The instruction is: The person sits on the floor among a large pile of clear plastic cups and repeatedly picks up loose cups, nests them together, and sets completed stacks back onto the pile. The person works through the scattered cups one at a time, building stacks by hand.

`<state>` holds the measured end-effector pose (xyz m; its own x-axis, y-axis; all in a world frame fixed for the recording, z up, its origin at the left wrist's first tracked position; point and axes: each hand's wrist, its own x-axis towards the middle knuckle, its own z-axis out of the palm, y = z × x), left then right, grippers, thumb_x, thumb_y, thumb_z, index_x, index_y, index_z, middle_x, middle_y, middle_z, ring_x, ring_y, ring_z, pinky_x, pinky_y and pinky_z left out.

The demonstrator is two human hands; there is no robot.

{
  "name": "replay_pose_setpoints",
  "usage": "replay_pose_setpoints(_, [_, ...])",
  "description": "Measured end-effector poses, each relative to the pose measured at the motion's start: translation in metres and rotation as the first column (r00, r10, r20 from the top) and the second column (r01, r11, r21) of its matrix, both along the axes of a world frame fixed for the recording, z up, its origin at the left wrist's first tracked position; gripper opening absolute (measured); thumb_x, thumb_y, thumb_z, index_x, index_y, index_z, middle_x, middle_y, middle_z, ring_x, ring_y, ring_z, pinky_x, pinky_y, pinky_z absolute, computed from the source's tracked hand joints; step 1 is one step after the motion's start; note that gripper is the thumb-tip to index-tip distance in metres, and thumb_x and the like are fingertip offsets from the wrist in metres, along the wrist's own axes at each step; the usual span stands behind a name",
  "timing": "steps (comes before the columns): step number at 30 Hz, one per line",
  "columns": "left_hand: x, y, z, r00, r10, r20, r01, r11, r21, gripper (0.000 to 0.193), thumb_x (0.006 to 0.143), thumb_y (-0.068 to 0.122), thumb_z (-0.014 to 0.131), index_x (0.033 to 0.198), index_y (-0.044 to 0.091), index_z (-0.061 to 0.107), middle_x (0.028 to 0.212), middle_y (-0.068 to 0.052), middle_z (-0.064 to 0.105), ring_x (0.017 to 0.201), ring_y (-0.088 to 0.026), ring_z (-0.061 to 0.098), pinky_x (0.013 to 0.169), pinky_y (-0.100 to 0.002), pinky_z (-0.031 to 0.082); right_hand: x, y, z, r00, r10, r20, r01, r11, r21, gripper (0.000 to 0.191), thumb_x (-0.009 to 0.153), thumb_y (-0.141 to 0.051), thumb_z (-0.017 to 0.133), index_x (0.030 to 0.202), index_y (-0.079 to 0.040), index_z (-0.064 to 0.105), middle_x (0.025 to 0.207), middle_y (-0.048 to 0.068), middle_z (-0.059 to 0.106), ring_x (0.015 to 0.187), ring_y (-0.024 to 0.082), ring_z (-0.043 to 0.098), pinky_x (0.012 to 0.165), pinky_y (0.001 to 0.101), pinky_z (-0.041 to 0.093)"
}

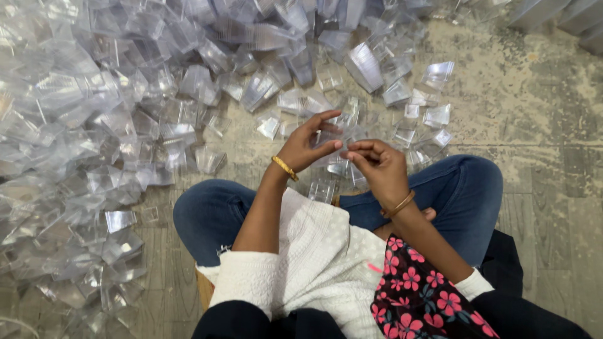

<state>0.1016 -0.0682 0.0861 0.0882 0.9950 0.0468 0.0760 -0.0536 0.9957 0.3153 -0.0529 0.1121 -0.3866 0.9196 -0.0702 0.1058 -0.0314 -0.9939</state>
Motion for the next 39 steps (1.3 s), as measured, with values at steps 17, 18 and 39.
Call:
replay_pose_setpoints(17, [-0.038, 0.006, -0.041, 0.842, 0.484, 0.238, -0.401, 0.856, -0.325, 0.047, 0.093, 0.046, 0.073, 0.114, 0.004, 0.068, 0.097, -0.009, 0.073, 0.086, -0.013, 0.065, 0.074, -0.026, 0.052, 0.004, -0.061, -0.077, 0.789, 0.033, 0.613, -0.428, 0.745, 0.512, 0.012, 0.090, -0.014, 0.067, 0.100, -0.008, 0.071, 0.090, 0.013, 0.073, 0.083, 0.033, 0.070, 0.075, 0.0427, 0.056])
replay_pose_setpoints(18, [-0.036, 0.005, -0.036, 0.855, 0.473, 0.211, -0.399, 0.861, -0.316, 0.048, 0.095, 0.047, 0.073, 0.114, 0.004, 0.069, 0.097, -0.009, 0.072, 0.087, -0.013, 0.063, 0.075, -0.026, 0.050, 0.005, -0.052, -0.072, 0.810, 0.026, 0.586, -0.388, 0.773, 0.502, 0.012, 0.091, -0.015, 0.067, 0.101, -0.009, 0.072, 0.093, 0.012, 0.074, 0.083, 0.032, 0.071, 0.075, 0.0416, 0.056])
replay_pose_setpoints(39, [-0.016, 0.002, -0.024, 0.955, 0.217, 0.202, -0.170, 0.959, -0.225, 0.051, 0.104, 0.048, 0.057, 0.110, 0.000, 0.074, 0.113, -0.013, 0.077, 0.103, -0.017, 0.067, 0.086, -0.031, 0.055, 0.002, 0.029, -0.043, 0.999, 0.017, 0.031, -0.016, 1.000, -0.026, 0.026, 0.104, -0.019, 0.055, 0.124, -0.009, 0.068, 0.116, 0.004, 0.075, 0.081, 0.012, 0.069, 0.077, 0.0293, 0.056])
